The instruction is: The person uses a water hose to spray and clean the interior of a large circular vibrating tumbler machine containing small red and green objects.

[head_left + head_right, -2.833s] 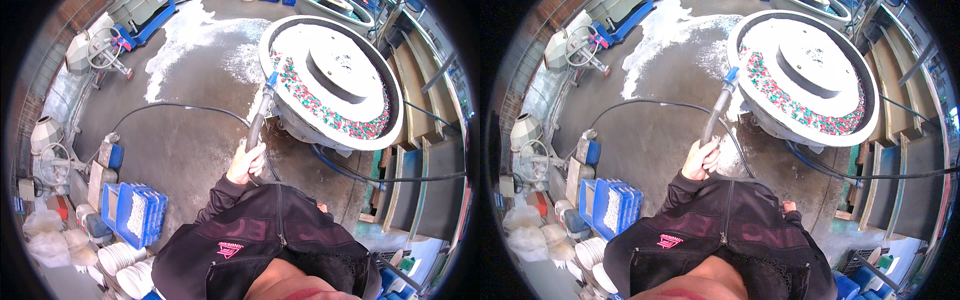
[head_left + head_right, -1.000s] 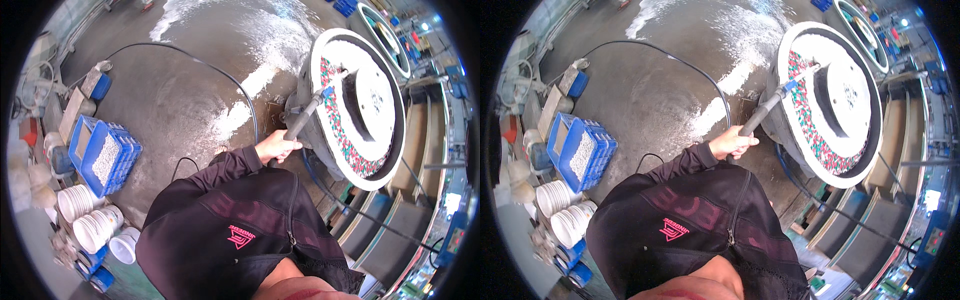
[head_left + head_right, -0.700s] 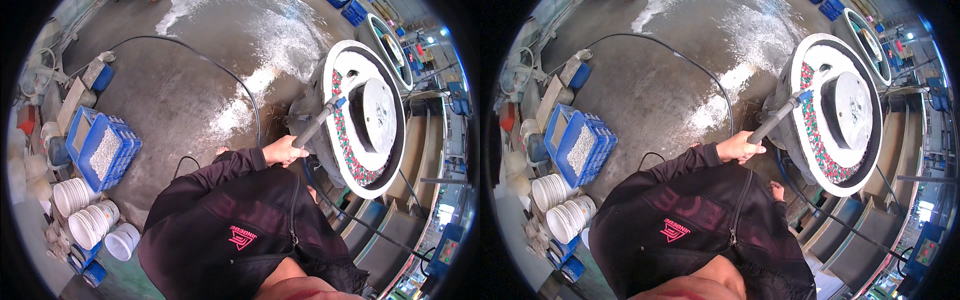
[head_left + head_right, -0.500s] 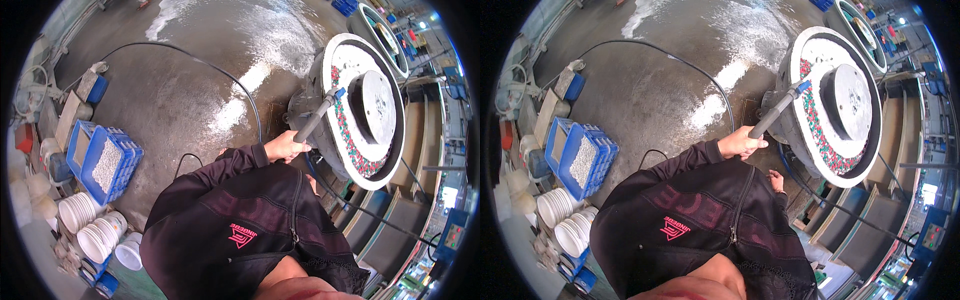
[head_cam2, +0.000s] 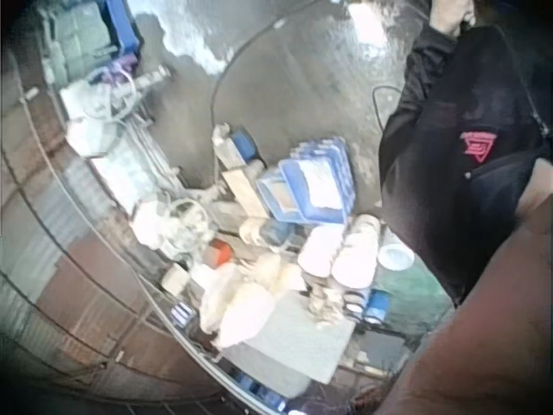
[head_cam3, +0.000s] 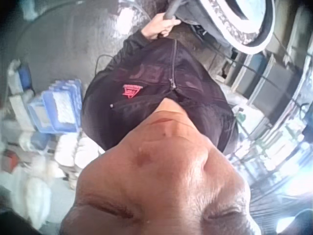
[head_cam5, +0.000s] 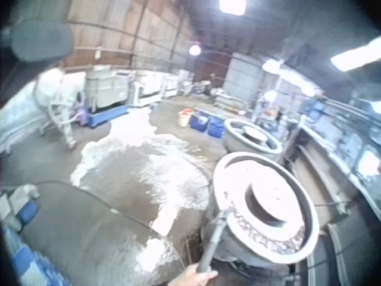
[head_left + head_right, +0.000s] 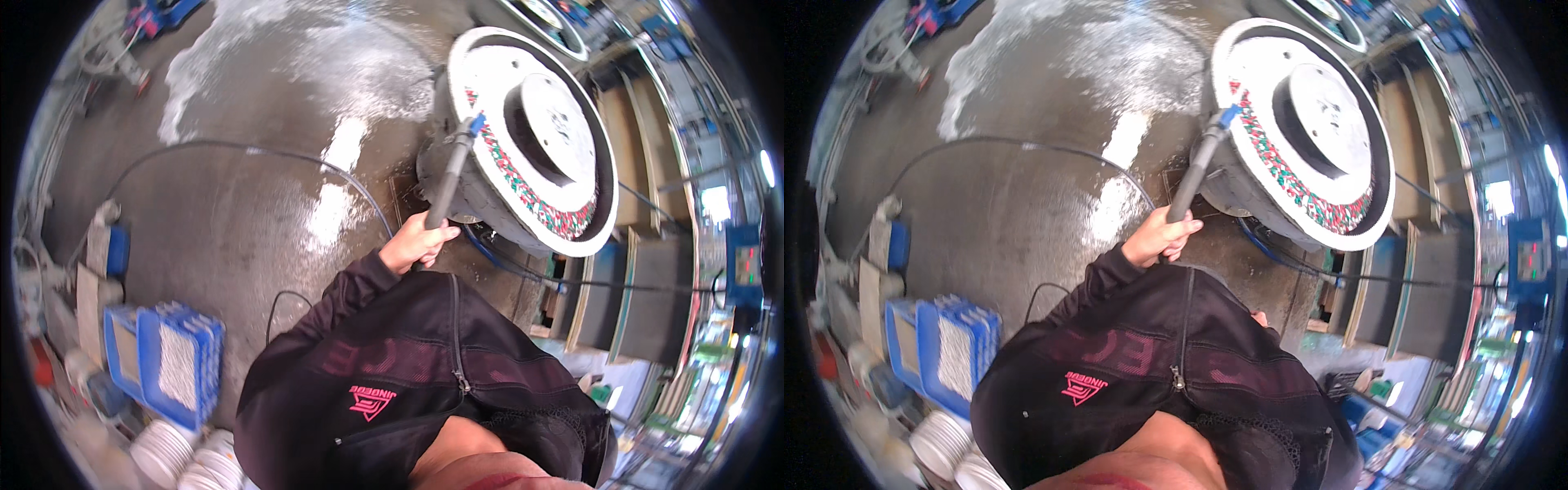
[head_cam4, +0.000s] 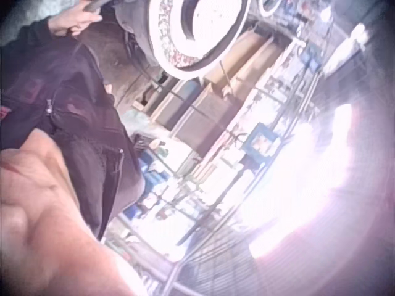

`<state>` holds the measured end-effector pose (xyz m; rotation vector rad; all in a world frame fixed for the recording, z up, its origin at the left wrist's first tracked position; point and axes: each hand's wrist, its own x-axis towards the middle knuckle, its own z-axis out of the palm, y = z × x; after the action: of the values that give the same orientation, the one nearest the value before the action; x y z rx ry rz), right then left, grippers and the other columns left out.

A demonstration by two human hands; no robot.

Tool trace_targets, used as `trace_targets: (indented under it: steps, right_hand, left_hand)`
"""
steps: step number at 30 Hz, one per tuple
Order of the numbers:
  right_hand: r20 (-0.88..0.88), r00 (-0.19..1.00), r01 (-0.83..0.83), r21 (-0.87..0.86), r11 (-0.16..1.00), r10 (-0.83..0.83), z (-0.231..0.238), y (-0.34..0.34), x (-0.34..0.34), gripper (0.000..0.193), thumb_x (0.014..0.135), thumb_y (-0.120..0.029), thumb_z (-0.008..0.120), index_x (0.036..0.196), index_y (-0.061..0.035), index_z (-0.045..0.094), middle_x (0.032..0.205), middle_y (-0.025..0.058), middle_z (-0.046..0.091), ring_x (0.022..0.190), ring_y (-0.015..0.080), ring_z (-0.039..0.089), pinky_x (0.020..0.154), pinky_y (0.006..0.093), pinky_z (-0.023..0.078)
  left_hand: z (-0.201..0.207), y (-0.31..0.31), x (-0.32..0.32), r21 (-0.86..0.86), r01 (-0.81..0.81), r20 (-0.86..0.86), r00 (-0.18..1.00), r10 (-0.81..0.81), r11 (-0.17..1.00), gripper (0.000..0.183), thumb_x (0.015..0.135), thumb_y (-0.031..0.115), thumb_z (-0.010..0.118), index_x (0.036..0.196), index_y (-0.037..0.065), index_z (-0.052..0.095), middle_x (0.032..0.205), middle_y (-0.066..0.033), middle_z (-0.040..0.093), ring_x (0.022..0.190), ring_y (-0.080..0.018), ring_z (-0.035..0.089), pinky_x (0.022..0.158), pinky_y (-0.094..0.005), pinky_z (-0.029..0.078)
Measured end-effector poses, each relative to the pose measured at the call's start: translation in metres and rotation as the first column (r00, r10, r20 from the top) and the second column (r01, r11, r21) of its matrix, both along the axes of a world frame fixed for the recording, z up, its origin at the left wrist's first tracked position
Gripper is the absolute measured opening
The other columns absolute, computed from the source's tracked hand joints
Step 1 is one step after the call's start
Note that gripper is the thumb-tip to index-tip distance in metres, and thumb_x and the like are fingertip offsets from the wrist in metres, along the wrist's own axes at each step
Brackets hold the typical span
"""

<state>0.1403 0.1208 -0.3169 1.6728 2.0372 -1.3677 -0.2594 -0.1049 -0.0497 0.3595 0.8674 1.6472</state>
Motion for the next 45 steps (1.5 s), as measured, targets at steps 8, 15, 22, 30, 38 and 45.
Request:
trace_targets:
  steps: [8,15,22,30,38,45]
  right_hand:
    - [-0.159,0.945,0.252,-0.211,0.944,-0.287,0.059,-0.023,-0.065,0.028,0.072,-0.003,0.053,0.099,-0.0005,0.059,0.074,0.006,0.062,0.058,0.0094,0.053,0.051,0.0215,0.042]
    - [-0.09,0.984,0.149,-0.064,0.987,-0.154,0.024,-0.027,0.0,0.02,0.075,-0.006,0.051,0.091,-0.0051,0.063,0.069,0.0041,0.061,0.056,0.0131,0.058,0.047,0.0285,0.045]
    - [0.114,0.974,0.211,-0.173,0.962,-0.194,0.024,-0.027,0.073,0.013,0.077,-0.011,0.055,0.087,-0.0073,0.063,0.064,0.0065,0.058,0.049,0.0172,0.054,0.042,0.0327,0.044]
    - [-0.127,0.793,0.538,-0.314,0.783,-0.596,0.004,0.006,0.066,0.011,0.082,-0.012,0.052,0.088,-0.0052,0.058,0.061,0.0042,0.056,0.042,0.0125,0.049,0.034,0.0281,0.039]
    - [-0.033,0.763,0.592,-0.366,0.718,-0.646,-0.019,-0.004,0.104,0.023,0.077,-0.003,0.044,0.095,-0.0089,0.056,0.062,0.0031,0.056,0.04,0.0113,0.048,0.036,0.0273,0.043]
    - [0.142,0.789,0.607,-0.333,0.721,-0.598,-0.012,-0.045,0.144,0.018,0.081,-0.006,0.04,0.088,-0.0102,0.056,0.061,0.0052,0.055,0.04,0.0135,0.049,0.034,0.0278,0.042]
  left_hand:
    - [-0.007,0.024,0.015,0.042,0.122,0.075,0.989,-0.125,0.992,0.047,0.085,0.054,0.038,0.074,0.009,0.038,0.046,0.0025,0.032,0.034,-0.0067,0.03,0.036,-0.0214,0.033]
    - [0.005,0.051,0.046,0.01,0.122,0.102,0.987,-0.122,0.993,0.049,0.085,0.056,0.034,0.074,0.009,0.038,0.046,0.0021,0.033,0.035,-0.0078,0.031,0.038,-0.0224,0.033]
    - [0.002,0.059,0.079,0.031,0.025,-0.011,1.0,-0.025,0.999,0.037,0.089,0.043,0.039,0.077,0.008,0.037,0.048,0.0018,0.032,0.038,-0.008,0.032,0.041,-0.0223,0.033]
    - [0.009,0.09,0.114,-0.063,-0.051,0.149,0.987,0.059,0.997,0.04,0.091,0.046,0.027,0.074,0.01,0.035,0.045,0.0028,0.026,0.036,-0.0098,0.027,0.039,-0.0247,0.03]
    - [0.018,0.119,0.133,-0.203,0.056,0.162,0.987,-0.023,0.978,0.04,0.09,0.047,0.029,0.072,0.012,0.035,0.043,0.0044,0.024,0.034,-0.0085,0.024,0.037,-0.0239,0.026]
    - [0.022,0.124,0.153,-0.244,0.127,0.141,0.985,-0.095,0.961,0.038,0.09,0.045,0.032,0.073,0.011,0.035,0.042,0.0039,0.026,0.032,-0.0093,0.025,0.034,-0.0241,0.028]
